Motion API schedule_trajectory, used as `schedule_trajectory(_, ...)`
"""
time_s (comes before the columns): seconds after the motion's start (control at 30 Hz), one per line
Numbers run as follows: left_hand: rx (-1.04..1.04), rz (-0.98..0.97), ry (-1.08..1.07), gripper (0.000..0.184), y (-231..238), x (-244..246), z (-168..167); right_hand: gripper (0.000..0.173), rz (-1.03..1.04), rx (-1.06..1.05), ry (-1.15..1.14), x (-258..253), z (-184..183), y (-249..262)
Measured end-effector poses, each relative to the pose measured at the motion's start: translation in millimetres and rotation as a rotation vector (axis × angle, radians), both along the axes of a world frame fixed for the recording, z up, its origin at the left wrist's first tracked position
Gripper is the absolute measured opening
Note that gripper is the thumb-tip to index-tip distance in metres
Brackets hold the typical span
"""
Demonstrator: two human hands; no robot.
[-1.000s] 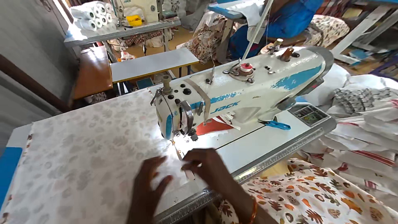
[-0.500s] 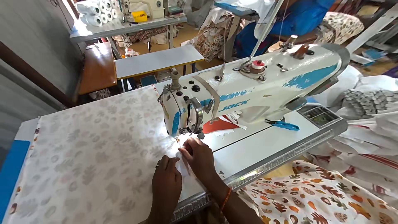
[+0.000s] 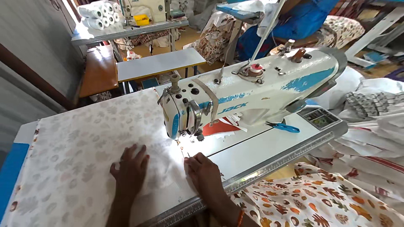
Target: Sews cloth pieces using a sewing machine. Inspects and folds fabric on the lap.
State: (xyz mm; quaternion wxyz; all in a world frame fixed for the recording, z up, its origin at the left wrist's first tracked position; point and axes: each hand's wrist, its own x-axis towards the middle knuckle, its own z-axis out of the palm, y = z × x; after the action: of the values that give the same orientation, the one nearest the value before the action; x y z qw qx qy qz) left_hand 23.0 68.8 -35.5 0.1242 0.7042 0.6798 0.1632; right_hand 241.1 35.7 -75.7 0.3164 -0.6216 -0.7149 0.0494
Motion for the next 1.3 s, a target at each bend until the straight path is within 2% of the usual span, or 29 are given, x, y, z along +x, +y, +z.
schedule_trajectory(0.07, -0.013, 0.004, -0.025, 0.037, 11.9, -8.1, 2.2, 0.013, 0.010, 0.002, -0.029, -1.6, 0.6, 8.5)
schedule_trajectory(0.1, 0.082, -0.029, 0.003, 0.034, 15.7, -2.6, 0.0, 0.013, 0.009, -0.007, -0.058, -2.3, 3.4, 13.1)
schedule_trajectory(0.17, 0.263, -0.184, 0.101, 0.032, 12.2, 21.7, -11.0, 0.014, 0.015, -0.033, -0.092, -2.9, 8.7, 16.9)
schedule_trajectory(0.23, 0.318, -0.334, 0.102, 0.028, -6.8, 61.9, -23.2, 0.009, 0.053, -0.094, -0.093, 1.9, 12.4, 13.3)
schedule_trajectory(0.33, 0.474, -0.285, 0.071, 0.008, -20.8, 99.1, -37.1, 0.007, 0.128, -0.187, -0.069, 17.8, 21.4, 14.7)
schedule_trajectory(0.43, 0.451, -0.209, 0.000, 0.011, -16.7, 102.3, -35.4, 0.006, 0.178, -0.065, -0.010, 27.6, 11.9, 21.1)
schedule_trajectory(0.5, 0.446, -0.194, 0.050, 0.008, -16.8, 103.9, -32.1, 0.002, 0.186, -0.018, 0.052, 30.4, 5.7, 26.9)
schedule_trajectory(0.57, 0.409, -0.167, 0.043, 0.005, -15.9, 106.9, -30.5, 0.003, 0.186, -0.091, 0.109, 32.0, 9.8, 29.8)
schedule_trajectory(0.67, 0.222, -0.072, -0.156, 0.004, -7.4, 104.0, -21.9, 0.009, 0.110, -0.229, 0.145, 27.2, 17.1, 33.6)
schedule_trajectory(0.77, 0.370, -0.071, -0.024, 0.005, -6.5, 104.9, -26.6, 0.018, 0.012, -0.290, 0.096, 23.6, 19.5, 37.6)
schedule_trajectory(0.83, 0.448, -0.121, 0.119, 0.004, -10.6, 106.7, -27.8, 0.011, 0.055, -0.261, 0.134, 27.9, 19.9, 34.9)
schedule_trajectory(0.9, 0.484, -0.145, 0.135, 0.007, -11.4, 107.8, -35.6, 0.010, 0.086, -0.204, 0.151, 29.5, 15.1, 31.0)
schedule_trajectory(1.0, 0.324, -0.101, 0.030, 0.006, -1.3, 108.8, -31.1, 0.007, 0.012, -0.151, 0.154, 21.2, 13.0, 33.9)
schedule_trajectory(1.07, 0.187, -0.060, -0.065, 0.007, 6.7, 108.0, -20.9, 0.013, -0.069, -0.259, 0.124, 12.5, 21.9, 38.2)
schedule_trajectory(1.13, 0.235, -0.089, -0.127, 0.007, 11.8, 107.6, -21.2, 0.020, -0.121, -0.376, 0.064, 6.8, 30.6, 43.8)
schedule_trajectory(1.2, 0.308, -0.183, -0.153, 0.008, 12.4, 106.6, -25.7, 0.022, -0.076, -0.454, 0.106, 15.4, 33.2, 48.3)
schedule_trajectory(1.3, 0.362, -0.285, -0.051, 0.023, 5.7, 101.3, -31.2, 0.018, 0.145, -0.450, 0.303, 59.2, 35.6, 50.3)
